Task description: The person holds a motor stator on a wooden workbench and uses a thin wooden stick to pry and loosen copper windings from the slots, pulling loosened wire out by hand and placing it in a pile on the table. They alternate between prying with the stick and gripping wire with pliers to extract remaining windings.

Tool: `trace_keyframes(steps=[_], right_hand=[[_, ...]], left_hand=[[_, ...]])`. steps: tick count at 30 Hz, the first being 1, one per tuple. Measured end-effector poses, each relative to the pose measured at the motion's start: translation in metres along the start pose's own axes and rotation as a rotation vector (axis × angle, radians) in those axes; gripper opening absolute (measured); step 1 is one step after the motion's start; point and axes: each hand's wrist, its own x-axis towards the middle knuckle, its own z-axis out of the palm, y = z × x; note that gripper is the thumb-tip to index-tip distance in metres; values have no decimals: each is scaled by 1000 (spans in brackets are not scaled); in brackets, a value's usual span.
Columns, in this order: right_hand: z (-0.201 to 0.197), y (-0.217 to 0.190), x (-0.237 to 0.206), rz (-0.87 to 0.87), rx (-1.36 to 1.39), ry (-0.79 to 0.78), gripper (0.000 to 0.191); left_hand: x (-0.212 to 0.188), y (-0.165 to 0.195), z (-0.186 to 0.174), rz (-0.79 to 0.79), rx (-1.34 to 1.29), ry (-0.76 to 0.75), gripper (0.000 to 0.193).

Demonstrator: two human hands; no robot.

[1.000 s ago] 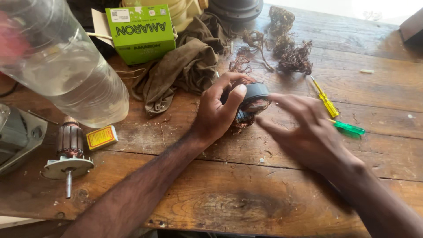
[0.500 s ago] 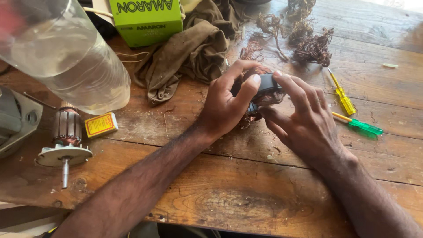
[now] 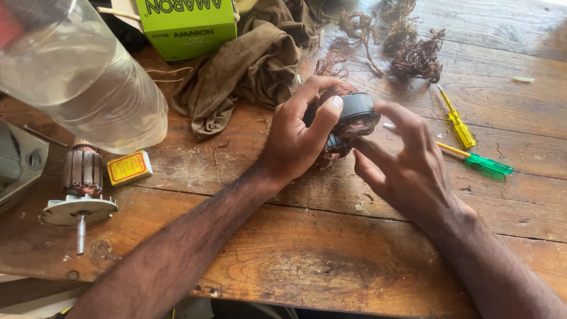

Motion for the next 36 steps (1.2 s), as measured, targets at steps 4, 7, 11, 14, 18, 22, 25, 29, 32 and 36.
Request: trace_keyframes(steps=[4, 7, 11, 14, 18, 22, 25, 29, 32, 36], right_hand=[[1, -5, -4, 75, 0, -1, 28], [-2, -7, -4, 108, 84, -88, 19], [-2, -5, 2, 71, 130, -114, 23], [-6, -5, 4, 98, 152, -170, 24], [-11, -7, 8, 218, 209, -253, 31], [-13, -5, 13, 228, 313, -364, 42], [-12, -4, 12, 213, 274, -382, 41], [-7, 1, 7, 188, 289, -415, 26], [-4, 6, 1, 238, 311, -349, 14], [0, 11, -4, 333, 305, -145, 10]], left_hand=[[-1, 0, 0, -20, -10, -10, 36], [0, 0, 0, 10, 15, 11, 36], [0, 2, -1, -28, -3, -10, 36], [0, 3, -1, -3, -41, -11, 34], [1, 5, -1, -22, -15, 7, 33], [2, 6, 0, -28, 26, 28, 32], [2, 7, 0, -13, -29, 22, 31], [2, 7, 0, -24, -33, 16, 31], [3, 6, 0, -30, 1, 22, 31], [3, 6, -1, -42, -7, 8, 32]])
